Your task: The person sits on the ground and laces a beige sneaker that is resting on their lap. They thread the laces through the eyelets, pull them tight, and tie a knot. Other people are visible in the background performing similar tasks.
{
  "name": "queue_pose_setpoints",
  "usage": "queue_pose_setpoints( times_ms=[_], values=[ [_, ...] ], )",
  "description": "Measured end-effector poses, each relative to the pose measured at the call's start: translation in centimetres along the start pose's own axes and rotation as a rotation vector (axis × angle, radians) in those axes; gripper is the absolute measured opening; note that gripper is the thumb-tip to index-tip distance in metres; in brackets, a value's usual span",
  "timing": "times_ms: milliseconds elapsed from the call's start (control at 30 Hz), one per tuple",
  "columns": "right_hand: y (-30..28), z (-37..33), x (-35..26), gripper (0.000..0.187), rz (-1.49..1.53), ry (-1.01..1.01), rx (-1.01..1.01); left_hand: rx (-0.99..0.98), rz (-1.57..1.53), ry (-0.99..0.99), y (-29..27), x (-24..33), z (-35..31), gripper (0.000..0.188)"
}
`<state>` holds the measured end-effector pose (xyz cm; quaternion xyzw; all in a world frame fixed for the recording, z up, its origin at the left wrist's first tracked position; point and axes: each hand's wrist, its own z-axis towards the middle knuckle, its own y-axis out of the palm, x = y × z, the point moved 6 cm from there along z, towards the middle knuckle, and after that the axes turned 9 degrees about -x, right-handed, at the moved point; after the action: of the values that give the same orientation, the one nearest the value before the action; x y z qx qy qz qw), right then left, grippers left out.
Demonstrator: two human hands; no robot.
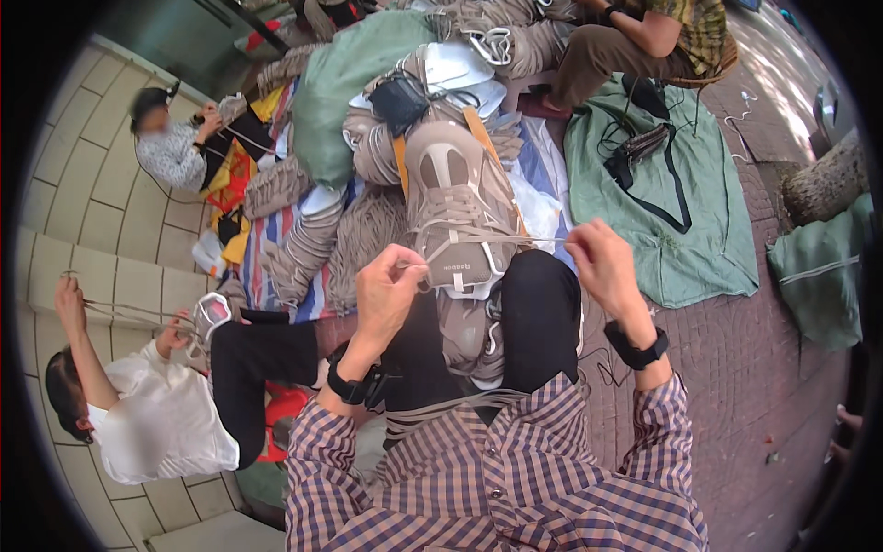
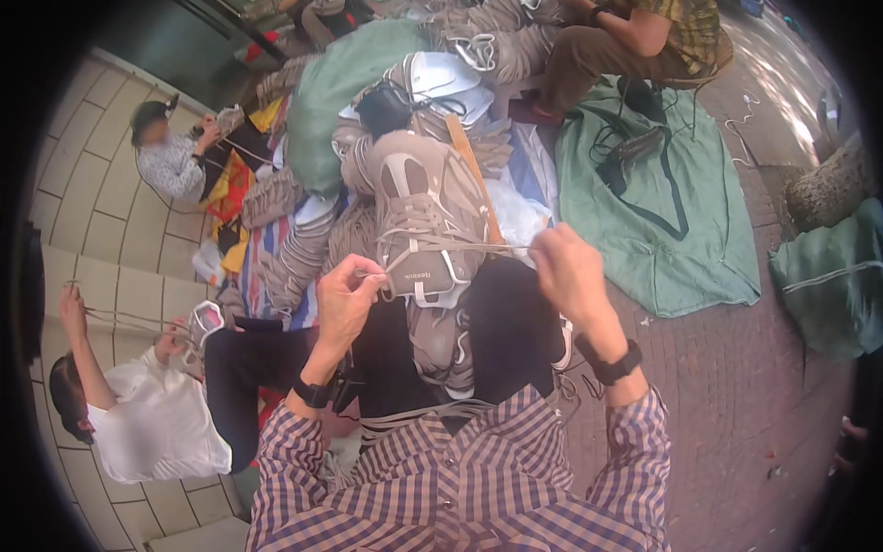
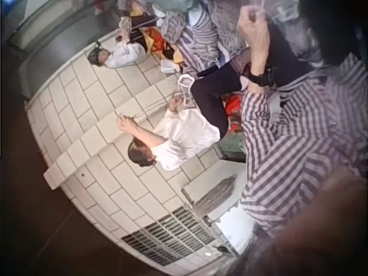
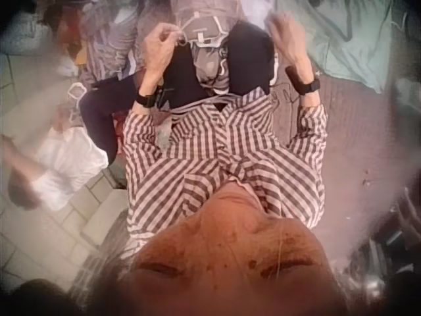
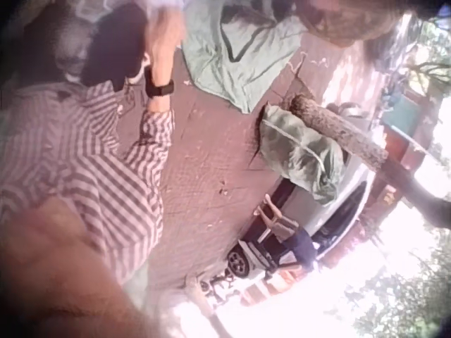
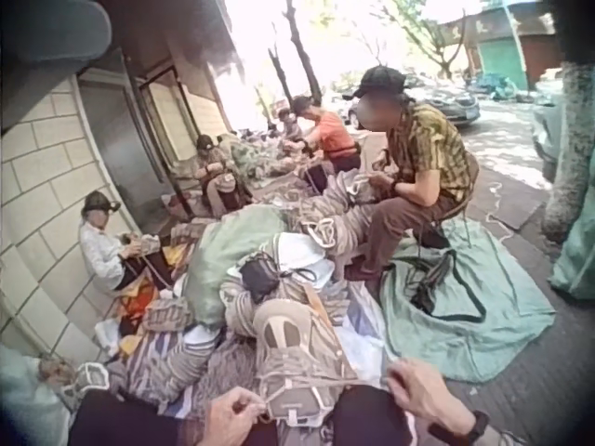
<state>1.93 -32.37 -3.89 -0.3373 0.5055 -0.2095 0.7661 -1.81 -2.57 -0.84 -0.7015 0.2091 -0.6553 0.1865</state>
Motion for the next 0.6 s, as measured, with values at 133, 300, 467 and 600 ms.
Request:
queue_pose_setpoints(
  times_ms=[133,300,467,600],
  values=[
    [3.1,-0.7,0.8,0.012,0.885,0.213,-0.178,0.057,-0.054,0.126,0.2,-0.6,1.3,0.013],
    [5.0,1.4,-4.2,0.016,1.765,0.049,-0.145,-0.036,-0.899,0.103,1.3,1.3,3.5,0.023],
    [5.3,-1.3,-0.4,0.016,1.67,0.15,-0.255,-0.392,-1.094,-0.207,-0.7,-5.2,-1.5,0.02],
    [7.0,-3.1,-0.1,0.018,1.529,0.274,-0.321,-0.195,-0.566,-0.315,-0.5,-5.3,-2.3,0.018]
  ],
)
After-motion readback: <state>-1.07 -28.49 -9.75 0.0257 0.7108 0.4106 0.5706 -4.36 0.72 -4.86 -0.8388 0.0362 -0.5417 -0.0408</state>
